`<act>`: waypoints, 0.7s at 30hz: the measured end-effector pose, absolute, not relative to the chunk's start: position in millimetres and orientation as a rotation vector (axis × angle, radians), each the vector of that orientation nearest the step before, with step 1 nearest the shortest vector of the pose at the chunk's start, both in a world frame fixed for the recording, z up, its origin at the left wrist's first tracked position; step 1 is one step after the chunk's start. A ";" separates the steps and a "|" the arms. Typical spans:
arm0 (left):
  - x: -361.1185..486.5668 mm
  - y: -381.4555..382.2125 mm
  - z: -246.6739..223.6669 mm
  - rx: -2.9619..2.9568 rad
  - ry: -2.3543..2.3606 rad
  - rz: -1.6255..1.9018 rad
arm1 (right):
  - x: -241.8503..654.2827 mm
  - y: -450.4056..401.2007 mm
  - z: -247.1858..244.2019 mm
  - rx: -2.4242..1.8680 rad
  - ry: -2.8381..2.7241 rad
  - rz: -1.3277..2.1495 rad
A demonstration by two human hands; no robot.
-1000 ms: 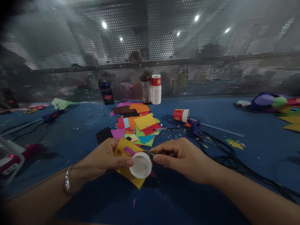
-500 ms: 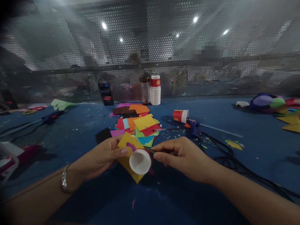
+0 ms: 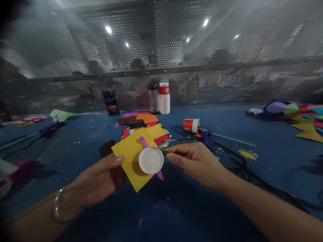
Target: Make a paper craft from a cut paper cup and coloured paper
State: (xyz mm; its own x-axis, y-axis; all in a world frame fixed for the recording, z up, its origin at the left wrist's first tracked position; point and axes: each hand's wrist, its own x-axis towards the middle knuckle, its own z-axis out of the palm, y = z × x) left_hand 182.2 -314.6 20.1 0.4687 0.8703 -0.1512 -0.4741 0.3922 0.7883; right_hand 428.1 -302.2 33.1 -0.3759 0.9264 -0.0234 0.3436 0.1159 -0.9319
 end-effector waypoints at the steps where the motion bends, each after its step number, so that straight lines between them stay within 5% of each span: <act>1: 185.9 -317.4 18.3 0.752 0.590 0.906 | 427.5 -301.8 32.5 -1.234 -1.791 1.248; 21: 202.2 -318.2 -3.1 1.070 0.887 0.972 | 422.1 -306.2 27.5 -1.131 -1.902 1.162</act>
State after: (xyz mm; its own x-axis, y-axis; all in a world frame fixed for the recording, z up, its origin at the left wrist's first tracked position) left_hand 202.2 -318.2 -3.1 0.3227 0.9398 -0.1121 -0.1970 0.1826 0.9632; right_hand 422.1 -306.2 27.5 -0.4321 0.8986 0.0768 0.3414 0.2418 -0.9083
